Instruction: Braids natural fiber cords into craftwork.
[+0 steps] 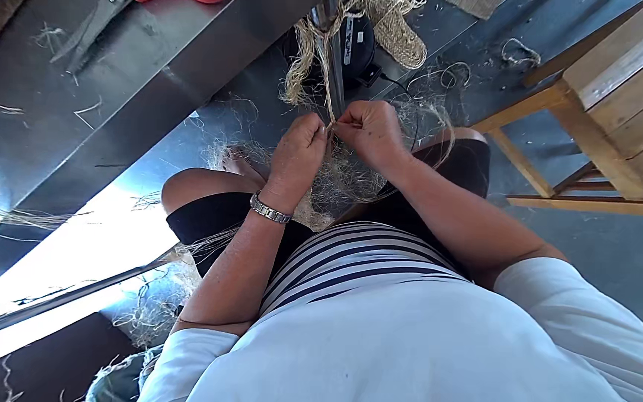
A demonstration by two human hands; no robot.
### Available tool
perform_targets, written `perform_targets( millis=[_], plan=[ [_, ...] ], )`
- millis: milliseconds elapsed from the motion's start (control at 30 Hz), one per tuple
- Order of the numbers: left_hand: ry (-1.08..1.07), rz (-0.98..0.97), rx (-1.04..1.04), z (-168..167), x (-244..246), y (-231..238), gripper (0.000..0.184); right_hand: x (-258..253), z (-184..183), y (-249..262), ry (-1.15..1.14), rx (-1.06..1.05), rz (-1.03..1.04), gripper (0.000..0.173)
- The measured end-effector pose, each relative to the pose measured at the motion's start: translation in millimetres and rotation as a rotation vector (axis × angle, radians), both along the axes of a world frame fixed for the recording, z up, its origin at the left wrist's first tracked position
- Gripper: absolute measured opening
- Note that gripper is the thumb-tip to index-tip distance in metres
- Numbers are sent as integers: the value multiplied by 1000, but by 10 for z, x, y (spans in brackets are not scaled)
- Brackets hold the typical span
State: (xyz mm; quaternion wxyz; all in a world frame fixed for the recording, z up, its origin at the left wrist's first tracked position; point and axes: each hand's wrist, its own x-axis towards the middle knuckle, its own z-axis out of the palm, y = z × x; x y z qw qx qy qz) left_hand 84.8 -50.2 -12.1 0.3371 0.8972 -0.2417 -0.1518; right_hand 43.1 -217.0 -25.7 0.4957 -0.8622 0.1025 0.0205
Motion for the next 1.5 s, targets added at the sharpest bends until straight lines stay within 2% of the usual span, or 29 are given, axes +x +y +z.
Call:
perform_targets(
  millis=[133,233,400,567,667,733,800,867,933,1033,1133,1200,1267,1500],
  plan=[
    [60,61,-165,-190,-120,-62,28,-29,-42,166,-40,39,-83,17],
    [95,70,-117,-221,-175,-75,27,-57,-61,176,-22,112,-81,17],
    [-182,33,67,-175,-244,-53,29,-76,-82,159,-53,340,-88,14],
    [-324,6,170,-180,-332,-49,27,-80,-103,128,51,537,-109,13],
    [-266,-42,175,-160,-304,-16,30,-75,-147,99,90,586,-79,12],
    [-107,-37,92,-134,-197,49,30,-69,-202,76,88,597,-38,12],
    [130,33,-38,-91,-35,142,26,-65,-240,46,78,586,-11,12],
    [231,111,-80,-46,112,227,21,-63,-248,16,71,547,-1,12],
    [139,122,33,65,186,237,26,-65,-231,4,57,496,8,10],
    [3,20,181,228,175,120,38,-63,-203,16,9,411,48,12],
    [95,-72,59,74,170,-24,35,-69,-176,25,-27,331,63,15],
    [259,-51,-131,-70,141,-90,26,-82,-164,16,-48,268,70,17],
    [348,8,-212,-130,96,-136,20,-95,-153,7,-65,201,80,18],
    [150,-44,57,-114,158,-124,27,-104,-177,4,-112,83,102,17]
  ],
)
